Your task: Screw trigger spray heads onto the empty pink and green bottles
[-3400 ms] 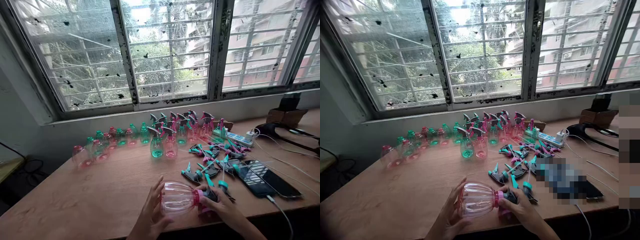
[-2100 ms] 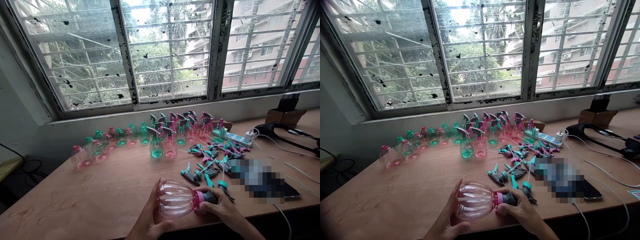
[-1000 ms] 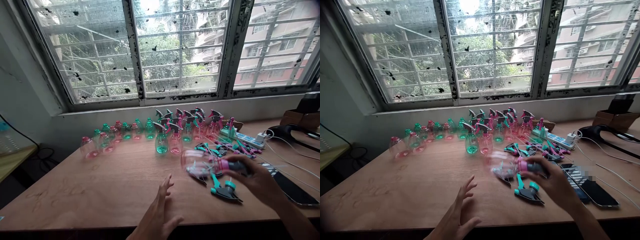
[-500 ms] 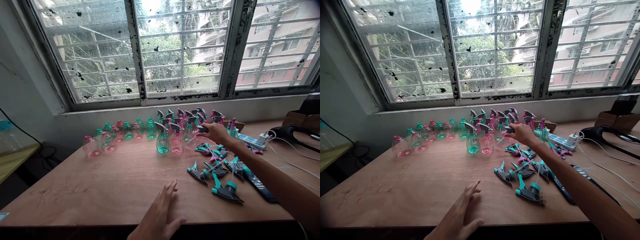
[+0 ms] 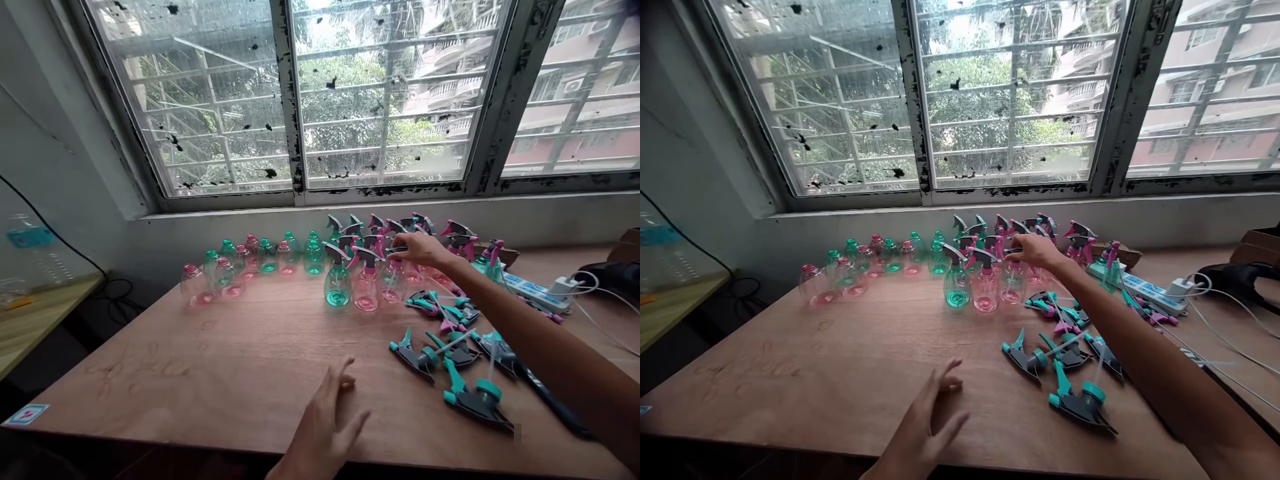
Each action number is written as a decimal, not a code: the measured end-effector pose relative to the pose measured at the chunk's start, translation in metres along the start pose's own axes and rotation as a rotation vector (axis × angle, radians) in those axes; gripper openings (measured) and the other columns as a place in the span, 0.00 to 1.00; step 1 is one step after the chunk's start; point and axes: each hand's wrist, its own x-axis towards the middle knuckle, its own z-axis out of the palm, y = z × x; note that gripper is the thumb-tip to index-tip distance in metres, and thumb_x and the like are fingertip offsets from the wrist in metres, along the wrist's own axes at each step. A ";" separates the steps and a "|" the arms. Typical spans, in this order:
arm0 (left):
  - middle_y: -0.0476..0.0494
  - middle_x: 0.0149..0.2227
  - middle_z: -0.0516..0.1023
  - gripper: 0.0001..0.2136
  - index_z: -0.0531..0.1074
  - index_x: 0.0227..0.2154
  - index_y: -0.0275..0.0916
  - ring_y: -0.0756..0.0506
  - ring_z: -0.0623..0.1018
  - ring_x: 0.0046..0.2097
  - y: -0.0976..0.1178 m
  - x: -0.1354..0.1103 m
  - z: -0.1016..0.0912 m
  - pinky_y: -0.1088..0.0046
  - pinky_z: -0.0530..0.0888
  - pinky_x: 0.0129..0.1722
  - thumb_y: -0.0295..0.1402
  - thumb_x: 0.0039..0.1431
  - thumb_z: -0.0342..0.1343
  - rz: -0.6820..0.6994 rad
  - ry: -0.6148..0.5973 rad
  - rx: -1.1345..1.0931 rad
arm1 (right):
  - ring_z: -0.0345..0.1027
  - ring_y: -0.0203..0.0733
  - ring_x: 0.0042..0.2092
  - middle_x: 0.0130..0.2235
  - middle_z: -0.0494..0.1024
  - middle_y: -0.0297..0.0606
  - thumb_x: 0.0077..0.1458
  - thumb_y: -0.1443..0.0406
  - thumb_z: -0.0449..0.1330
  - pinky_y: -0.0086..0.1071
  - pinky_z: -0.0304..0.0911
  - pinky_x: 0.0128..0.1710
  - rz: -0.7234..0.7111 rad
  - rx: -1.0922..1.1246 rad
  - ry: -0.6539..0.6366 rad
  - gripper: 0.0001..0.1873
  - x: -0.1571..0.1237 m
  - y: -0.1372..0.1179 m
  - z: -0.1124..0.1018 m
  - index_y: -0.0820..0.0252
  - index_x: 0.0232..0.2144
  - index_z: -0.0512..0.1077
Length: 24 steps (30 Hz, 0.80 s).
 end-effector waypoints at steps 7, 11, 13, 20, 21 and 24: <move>0.31 0.53 0.77 0.32 0.64 0.59 0.37 0.34 0.79 0.54 -0.011 0.032 -0.110 0.55 0.76 0.54 0.51 0.58 0.60 -0.264 0.460 -0.054 | 0.78 0.52 0.43 0.47 0.83 0.52 0.66 0.44 0.50 0.35 0.67 0.38 0.109 0.186 0.142 0.28 -0.042 0.017 -0.019 0.60 0.53 0.69; 0.32 0.56 0.75 0.28 0.65 0.59 0.38 0.35 0.79 0.54 -0.015 0.072 -0.230 0.57 0.77 0.52 0.51 0.62 0.53 -0.174 0.779 0.567 | 0.76 0.57 0.48 0.54 0.76 0.62 0.63 0.40 0.46 0.42 0.69 0.44 0.243 0.232 0.276 0.36 -0.092 0.041 -0.012 0.63 0.54 0.68; 0.30 0.59 0.72 0.28 0.64 0.59 0.35 0.33 0.75 0.58 -0.018 0.104 -0.277 0.53 0.73 0.57 0.47 0.62 0.54 -0.143 0.805 0.722 | 0.71 0.62 0.56 0.57 0.73 0.62 0.59 0.37 0.50 0.46 0.67 0.50 0.256 0.199 0.314 0.36 -0.120 0.053 -0.001 0.60 0.52 0.70; 0.24 0.49 0.76 0.20 0.72 0.45 0.31 0.24 0.75 0.53 -0.051 0.184 -0.314 0.45 0.71 0.51 0.44 0.62 0.49 -0.142 0.619 1.030 | 0.62 0.67 0.63 0.59 0.72 0.53 0.60 0.37 0.46 0.62 0.59 0.61 0.268 0.093 0.286 0.33 -0.213 0.047 0.025 0.53 0.49 0.71; 0.23 0.50 0.75 0.21 0.71 0.45 0.31 0.23 0.75 0.52 -0.055 0.184 -0.308 0.45 0.71 0.49 0.45 0.63 0.47 -0.140 0.619 1.044 | 0.61 0.68 0.64 0.59 0.72 0.51 0.60 0.38 0.47 0.63 0.58 0.61 0.262 0.095 0.283 0.32 -0.226 0.040 0.026 0.52 0.49 0.71; 0.26 0.52 0.73 0.21 0.69 0.48 0.34 0.24 0.76 0.51 -0.057 0.164 -0.286 0.47 0.73 0.45 0.46 0.63 0.46 -0.106 0.589 1.046 | 0.62 0.66 0.64 0.61 0.69 0.44 0.62 0.43 0.51 0.63 0.62 0.60 0.290 0.165 0.216 0.23 -0.260 0.018 0.031 0.45 0.50 0.71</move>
